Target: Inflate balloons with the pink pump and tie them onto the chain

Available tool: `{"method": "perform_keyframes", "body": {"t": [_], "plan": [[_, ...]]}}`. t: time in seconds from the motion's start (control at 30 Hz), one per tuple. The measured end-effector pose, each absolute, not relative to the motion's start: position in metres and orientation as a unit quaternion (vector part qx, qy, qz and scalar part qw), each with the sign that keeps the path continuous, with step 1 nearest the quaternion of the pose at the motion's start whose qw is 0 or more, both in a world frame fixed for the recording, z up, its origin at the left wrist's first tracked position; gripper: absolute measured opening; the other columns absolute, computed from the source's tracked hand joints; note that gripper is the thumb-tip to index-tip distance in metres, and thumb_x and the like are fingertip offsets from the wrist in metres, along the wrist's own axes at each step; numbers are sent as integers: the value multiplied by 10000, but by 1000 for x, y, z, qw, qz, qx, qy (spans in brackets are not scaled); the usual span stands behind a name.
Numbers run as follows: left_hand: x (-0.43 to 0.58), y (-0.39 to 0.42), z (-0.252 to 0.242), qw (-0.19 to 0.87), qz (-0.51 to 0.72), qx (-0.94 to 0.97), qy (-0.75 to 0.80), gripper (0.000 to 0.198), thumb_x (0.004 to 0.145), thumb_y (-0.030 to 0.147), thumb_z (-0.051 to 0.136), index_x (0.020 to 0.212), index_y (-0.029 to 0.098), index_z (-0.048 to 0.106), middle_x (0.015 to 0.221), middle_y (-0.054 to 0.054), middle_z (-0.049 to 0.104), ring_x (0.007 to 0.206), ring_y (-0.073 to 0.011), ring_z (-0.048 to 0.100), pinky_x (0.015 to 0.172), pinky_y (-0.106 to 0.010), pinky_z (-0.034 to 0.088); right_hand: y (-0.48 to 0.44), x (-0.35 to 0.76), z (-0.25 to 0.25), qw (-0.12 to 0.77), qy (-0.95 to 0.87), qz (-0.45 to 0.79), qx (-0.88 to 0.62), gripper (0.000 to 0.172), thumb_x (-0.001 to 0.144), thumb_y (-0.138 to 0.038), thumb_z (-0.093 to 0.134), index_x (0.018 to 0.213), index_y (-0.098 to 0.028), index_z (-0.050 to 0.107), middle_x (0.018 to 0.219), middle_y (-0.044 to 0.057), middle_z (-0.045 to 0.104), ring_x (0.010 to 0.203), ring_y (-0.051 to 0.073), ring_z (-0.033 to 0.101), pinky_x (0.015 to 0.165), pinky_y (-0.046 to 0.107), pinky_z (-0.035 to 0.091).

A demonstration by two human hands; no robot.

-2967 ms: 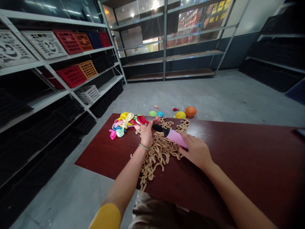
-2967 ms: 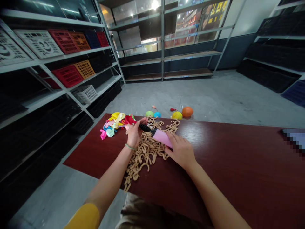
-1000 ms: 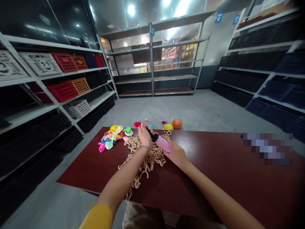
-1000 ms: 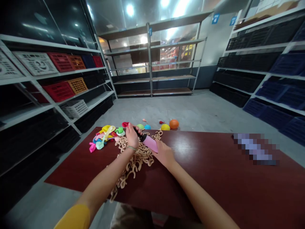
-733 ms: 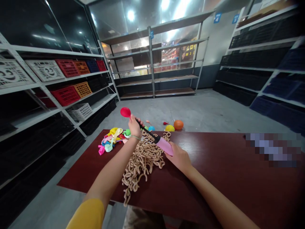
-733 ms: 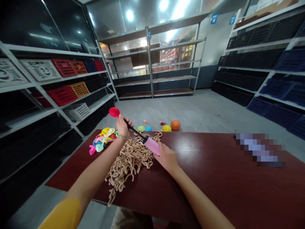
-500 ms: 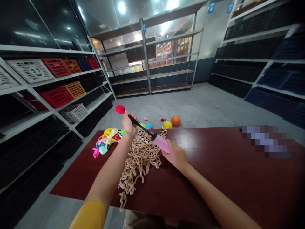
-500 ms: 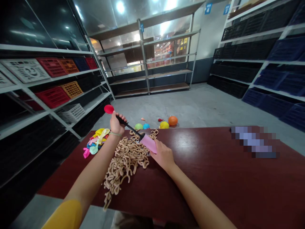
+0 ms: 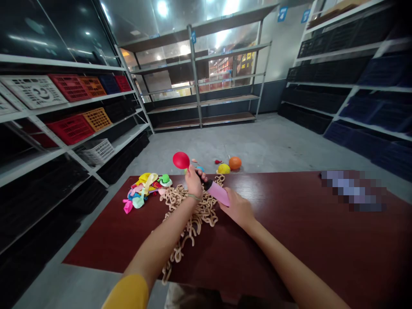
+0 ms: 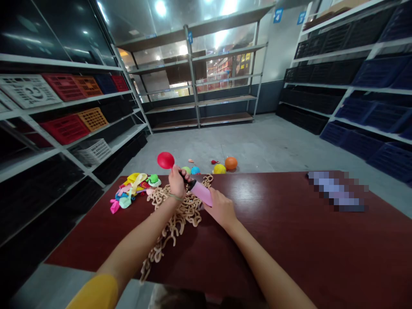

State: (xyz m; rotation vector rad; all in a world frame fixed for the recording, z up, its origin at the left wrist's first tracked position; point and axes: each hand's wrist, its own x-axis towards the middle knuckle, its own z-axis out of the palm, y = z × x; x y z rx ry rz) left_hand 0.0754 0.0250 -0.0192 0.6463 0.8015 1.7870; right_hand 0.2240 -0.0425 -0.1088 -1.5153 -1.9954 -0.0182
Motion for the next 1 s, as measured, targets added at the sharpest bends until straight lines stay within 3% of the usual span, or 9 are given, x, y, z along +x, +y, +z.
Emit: {"method": "perform_keyframes", "body": {"t": [0.33,0.67,0.8,1.0], "plan": [[-30,67,39,417,798,241,363,278,905,395,483,736,218,350,546,76,359,376,-60,347,375,-184,248,-40,215,-110,324,-776,25,-540,451,828,-317,582,1263,-225,505,1078,69,679,899,225,657,731,323,475],[89,32,-17,551,702,317,322,365,858,492,566,717,212,378,532,67,401,380,-66,375,382,-201,307,-44,217,-105,347,-709,36,-613,440,822,-376,599,1223,-219,515,1031,58,693,876,231,670,684,297,449],[44,29,-12,511,726,292,357,309,866,410,539,703,213,365,531,70,400,384,-74,394,388,-204,327,-49,214,-106,316,-765,10,-561,428,840,-344,575,1243,-211,516,1039,59,682,889,226,664,710,307,464],[-36,37,40,428,779,278,364,271,839,345,562,719,215,357,545,80,377,396,-63,387,395,-184,303,-52,212,-110,332,-786,15,-521,470,819,-298,578,1277,-222,509,1045,64,678,888,221,658,727,324,487]]}}
